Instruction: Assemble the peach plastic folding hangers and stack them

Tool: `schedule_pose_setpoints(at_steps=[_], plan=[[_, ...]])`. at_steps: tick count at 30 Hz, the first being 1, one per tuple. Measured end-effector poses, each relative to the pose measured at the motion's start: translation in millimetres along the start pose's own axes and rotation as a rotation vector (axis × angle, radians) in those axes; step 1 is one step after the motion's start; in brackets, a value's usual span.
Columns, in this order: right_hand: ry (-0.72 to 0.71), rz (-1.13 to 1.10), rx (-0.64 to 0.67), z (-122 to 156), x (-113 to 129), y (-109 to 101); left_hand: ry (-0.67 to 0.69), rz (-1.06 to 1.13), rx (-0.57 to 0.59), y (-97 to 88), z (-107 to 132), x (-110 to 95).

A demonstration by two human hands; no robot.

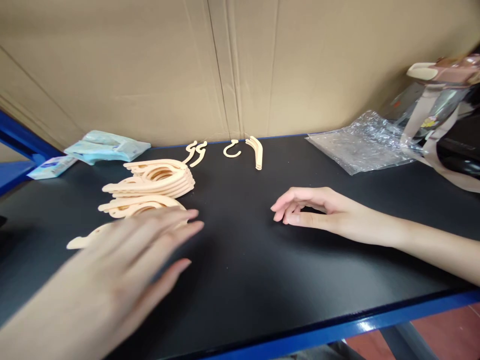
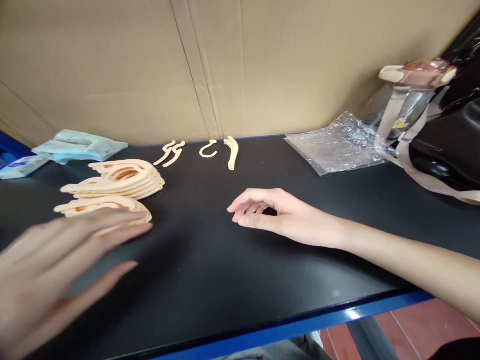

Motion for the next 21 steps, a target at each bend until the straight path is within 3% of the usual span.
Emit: schedule_pose_setpoints(at_steps=[2,7,13,17,21], plan=[[-0.006,-0.007,-0.010,0,0,0,0.208,-0.029,-0.005,12.0,-11,-27],[-0.019,-0.057,-0.066,-2,-2,-2,0.264,0.017,0.102,40.9,-35,-53],[-0.049,-0.006,-0.131,-4,-1,-4,0.200,0.108,0.120,56.1,-53,-48],[-0.138,0.198,-0.196,-10,4,-8,0.151,0.162,0.107,58.7,-53,-42],[-0.319,0.528,-0.157,-32,12,-10,0.122,0.205,0.096,59.4,-51,-39]])
Point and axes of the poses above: each hand's wrist, its own z-axis away from the middle knuckle, its own y-axis out of the palm, x = y × z, the point moved 3 cm from there along -z, towards the middle knuckle, and after that the axes turned 5 degrees about -x, right-handed, at the moved point
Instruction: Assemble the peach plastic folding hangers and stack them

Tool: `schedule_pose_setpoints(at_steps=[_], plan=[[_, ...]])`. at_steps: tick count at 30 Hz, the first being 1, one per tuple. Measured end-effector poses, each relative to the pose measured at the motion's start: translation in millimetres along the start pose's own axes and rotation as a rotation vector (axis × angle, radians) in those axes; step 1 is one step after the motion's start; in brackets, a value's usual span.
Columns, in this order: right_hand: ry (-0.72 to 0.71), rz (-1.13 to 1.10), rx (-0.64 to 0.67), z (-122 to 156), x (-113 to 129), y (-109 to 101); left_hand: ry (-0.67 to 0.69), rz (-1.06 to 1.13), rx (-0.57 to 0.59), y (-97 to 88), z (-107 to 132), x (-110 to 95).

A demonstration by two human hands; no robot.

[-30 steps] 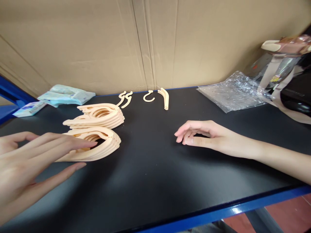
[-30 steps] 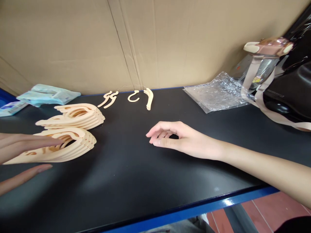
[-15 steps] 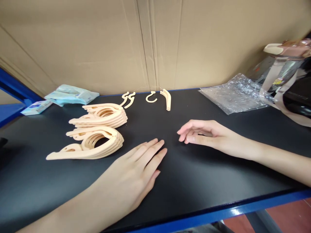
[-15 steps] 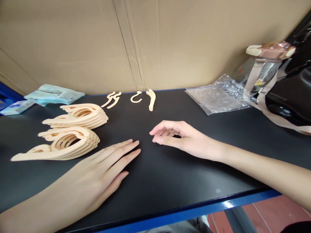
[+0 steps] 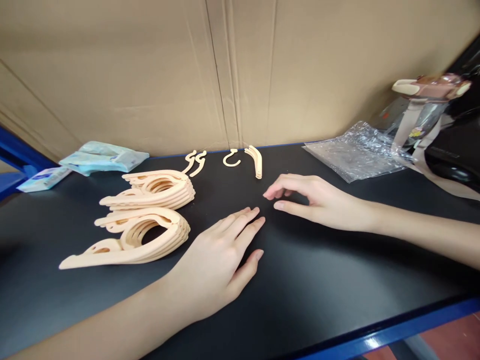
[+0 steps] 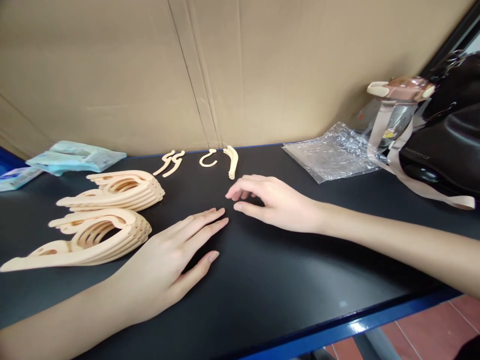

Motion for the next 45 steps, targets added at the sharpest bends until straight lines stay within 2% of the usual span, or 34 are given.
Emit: schedule_pose_setpoints(at_steps=[4,7,14,17,20,24,30,34,40,45], plan=[[-0.247,0.344,0.056,-41,0,12,-0.002,0.023,0.017,0.1,0,0],[-0.312,0.507,0.056,-81,-3,32,-0.012,0.045,0.039,-0.3,0,0],[-0.320,0.501,0.154,-168,-5,84,-0.031,0.100,0.106,-0.4,1,3],[-0.331,0.499,0.220,-188,-4,91,-0.035,0.114,0.124,0.1,1,3],[-0.327,0.467,0.251,-195,-6,92,-0.034,0.120,0.135,0.5,1,3],[-0.346,0.422,0.242,-186,-12,87,-0.038,0.124,0.138,0.8,2,3],[-0.360,0.388,0.203,-151,-25,70,-0.029,0.116,0.132,-0.1,2,3],[-0.378,0.345,0.215,-118,-22,55,-0.018,0.104,0.119,-1.4,2,2],[-0.367,0.277,0.238,-58,-14,39,0.008,0.140,-0.021,-5.2,2,0],[-0.335,0.162,0.229,-13,-7,29,-0.011,0.165,-0.081,-8.8,0,0]])
Point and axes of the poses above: each hand's wrist, its own z-axis away from the middle knuckle, its own y-axis out of the palm, x = y × z, the point moved 3 cm from there along -z, towards the middle knuckle, and after that the axes turned 5 degrees about -x, right-handed, at the moved point
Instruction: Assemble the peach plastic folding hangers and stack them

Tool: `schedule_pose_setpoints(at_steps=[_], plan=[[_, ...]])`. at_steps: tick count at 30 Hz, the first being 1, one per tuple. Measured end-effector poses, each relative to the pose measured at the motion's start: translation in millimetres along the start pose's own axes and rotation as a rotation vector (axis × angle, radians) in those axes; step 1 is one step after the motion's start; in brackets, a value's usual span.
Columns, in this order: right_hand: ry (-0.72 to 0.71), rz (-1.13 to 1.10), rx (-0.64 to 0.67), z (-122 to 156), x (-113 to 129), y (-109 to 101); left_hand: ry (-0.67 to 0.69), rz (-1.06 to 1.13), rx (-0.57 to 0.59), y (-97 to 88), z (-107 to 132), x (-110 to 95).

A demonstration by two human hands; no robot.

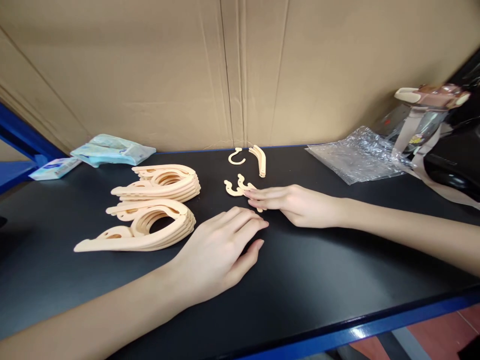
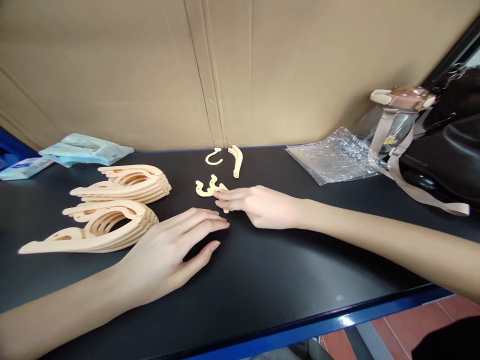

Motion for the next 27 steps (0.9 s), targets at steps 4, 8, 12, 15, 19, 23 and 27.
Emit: schedule_pose_setpoints(at_steps=[4,8,12,15,19,23,27], plan=[[-0.022,-0.075,0.001,22,19,-3,-0.086,0.012,-0.041,-1.9,-3,3],[-0.001,-0.083,0.021,34,32,-4,-0.167,-0.042,-0.060,2.0,-1,8],[-0.006,-0.084,0.048,42,42,-1,-0.155,-0.072,0.019,10.8,1,11],[-0.024,-0.115,0.068,45,50,1,-0.152,-0.072,0.048,12.7,1,11],[-0.020,-0.230,0.058,40,55,-7,-0.125,-0.083,0.071,10.5,0,8],[0.031,-0.239,-0.106,17,36,-23,-0.139,-0.081,0.077,8.3,0,8],[0.118,0.095,-0.188,-22,-6,-27,-0.168,-0.028,0.092,6.7,0,8]])
Point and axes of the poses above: each hand's wrist, its own z-axis away from the middle knuckle, its own y-axis out of the palm, x = y × z, the point moved 3 cm from there along -z, towards the middle knuckle, and after that the axes turned 5 degrees about -x, right-handed, at the moved point
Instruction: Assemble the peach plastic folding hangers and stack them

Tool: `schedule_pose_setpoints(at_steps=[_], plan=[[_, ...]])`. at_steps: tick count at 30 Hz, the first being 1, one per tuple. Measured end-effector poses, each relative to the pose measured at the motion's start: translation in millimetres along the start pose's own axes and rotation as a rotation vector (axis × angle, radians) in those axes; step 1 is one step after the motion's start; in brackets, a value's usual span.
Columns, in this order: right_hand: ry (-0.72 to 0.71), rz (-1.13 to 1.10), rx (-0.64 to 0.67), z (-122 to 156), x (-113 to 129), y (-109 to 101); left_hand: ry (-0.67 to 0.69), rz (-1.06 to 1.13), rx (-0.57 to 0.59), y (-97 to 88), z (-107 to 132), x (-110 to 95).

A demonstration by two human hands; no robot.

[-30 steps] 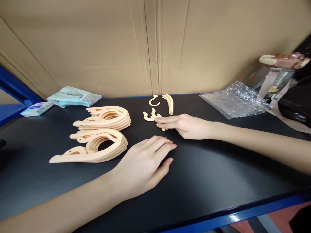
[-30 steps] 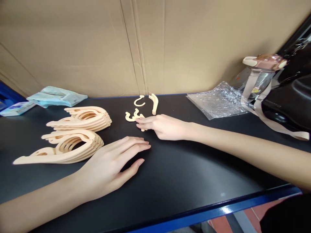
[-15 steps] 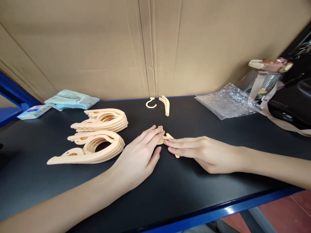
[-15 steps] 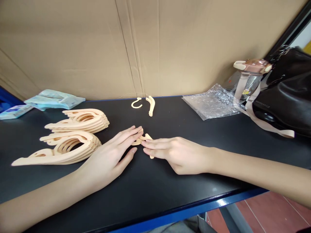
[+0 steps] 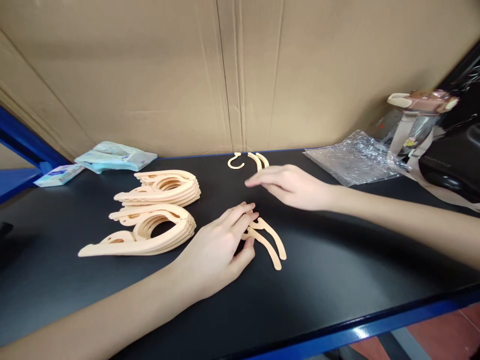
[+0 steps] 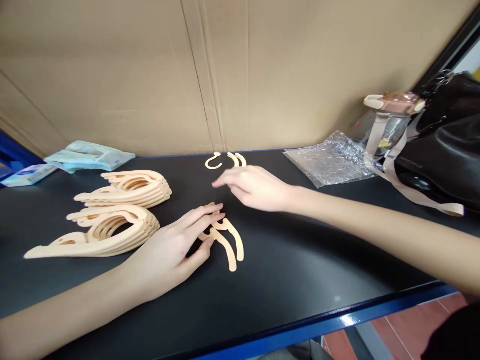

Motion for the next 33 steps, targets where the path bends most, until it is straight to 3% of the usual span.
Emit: schedule_pose_setpoints(at_steps=[2,4,8,14,20,23,27,33], plan=[[0.055,0.126,0.022,-22,-20,11,-0.016,0.037,0.018,-0.8,0,0],[0.022,0.208,0.055,-41,-34,22,-0.033,0.082,0.016,-1.5,0,1],[-0.006,0.198,0.091,-58,-46,37,-0.040,0.159,-0.018,-0.1,2,7],[-0.037,0.165,0.118,-33,-26,34,-0.024,0.115,-0.044,1.2,2,8],[0.054,-0.256,-0.029,-3,-6,12,0.057,0.082,-0.086,-1.9,0,1],[0.177,-0.106,-0.138,-2,-18,2,0.057,0.054,-0.086,-0.3,2,3],[0.280,0.173,-0.076,-6,-38,6,0.040,0.030,-0.031,2.4,3,5],[0.313,0.156,-0.008,-1,-39,18,0.085,0.079,0.007,1.5,2,1]])
Point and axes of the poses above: each hand's wrist, its own z-axis away from the middle knuckle, its own y-axis out of the palm, x = y × z, the point moved 3 cm from there along -z, towards the middle knuckle, and after that the axes turned 5 degrees about -x, right-handed, at the moved point
